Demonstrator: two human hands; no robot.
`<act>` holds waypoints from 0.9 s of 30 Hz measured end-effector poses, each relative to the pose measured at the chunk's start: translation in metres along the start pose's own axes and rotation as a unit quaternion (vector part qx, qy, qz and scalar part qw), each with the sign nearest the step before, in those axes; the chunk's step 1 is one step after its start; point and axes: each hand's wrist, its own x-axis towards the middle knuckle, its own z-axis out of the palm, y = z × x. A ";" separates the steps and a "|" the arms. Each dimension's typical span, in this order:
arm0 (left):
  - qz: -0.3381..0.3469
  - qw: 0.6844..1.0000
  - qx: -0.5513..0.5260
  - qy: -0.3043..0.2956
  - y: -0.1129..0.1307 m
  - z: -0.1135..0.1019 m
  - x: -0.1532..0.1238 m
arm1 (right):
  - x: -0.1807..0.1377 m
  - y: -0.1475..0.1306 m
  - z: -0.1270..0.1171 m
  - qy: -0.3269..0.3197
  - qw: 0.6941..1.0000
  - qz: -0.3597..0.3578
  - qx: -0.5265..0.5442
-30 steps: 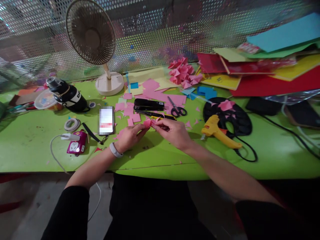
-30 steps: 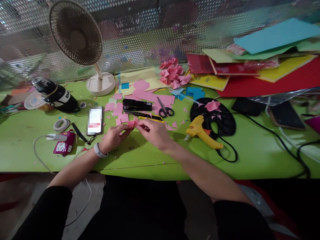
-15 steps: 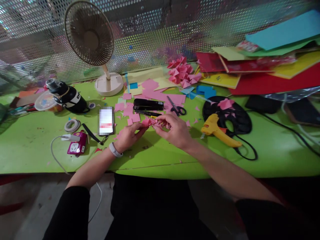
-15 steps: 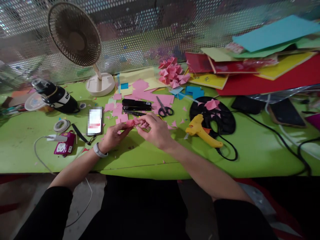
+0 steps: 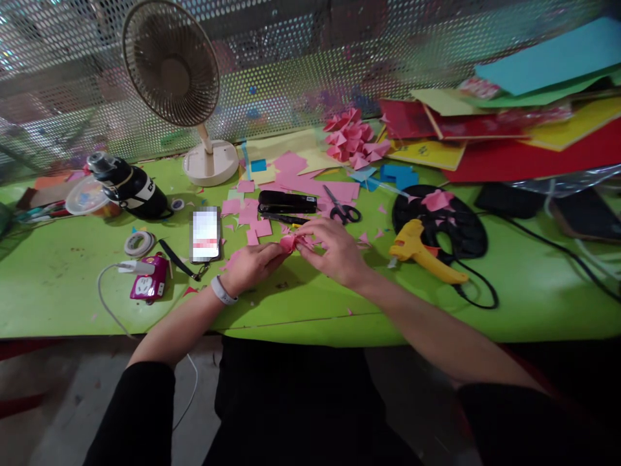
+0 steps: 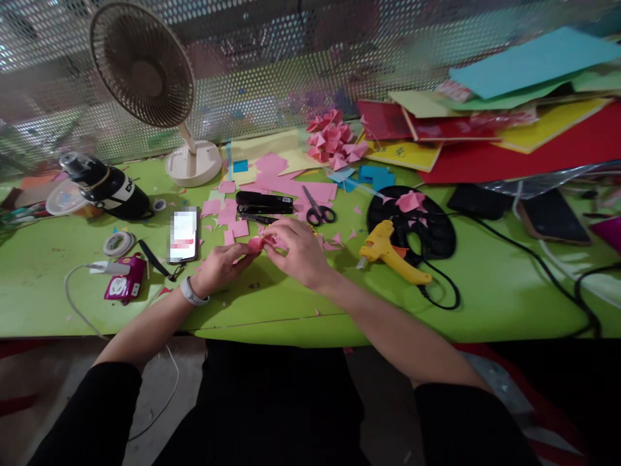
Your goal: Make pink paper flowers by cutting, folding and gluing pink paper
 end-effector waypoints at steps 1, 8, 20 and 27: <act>0.004 1.000 0.010 -0.009 -0.001 -0.001 -0.001 | 0.000 0.000 -0.001 -0.006 1.000 -0.002 -0.001; 0.110 0.988 0.094 -0.061 -0.010 -0.008 -0.002 | 0.000 -0.002 -0.001 -0.017 1.000 0.005 0.005; 0.050 0.997 0.036 0.051 -0.014 -0.003 0.004 | 0.014 0.003 -0.023 0.067 0.966 0.164 0.187; 0.063 0.997 0.031 0.030 -0.018 -0.002 0.001 | 0.007 0.009 -0.003 -0.078 0.955 0.212 0.191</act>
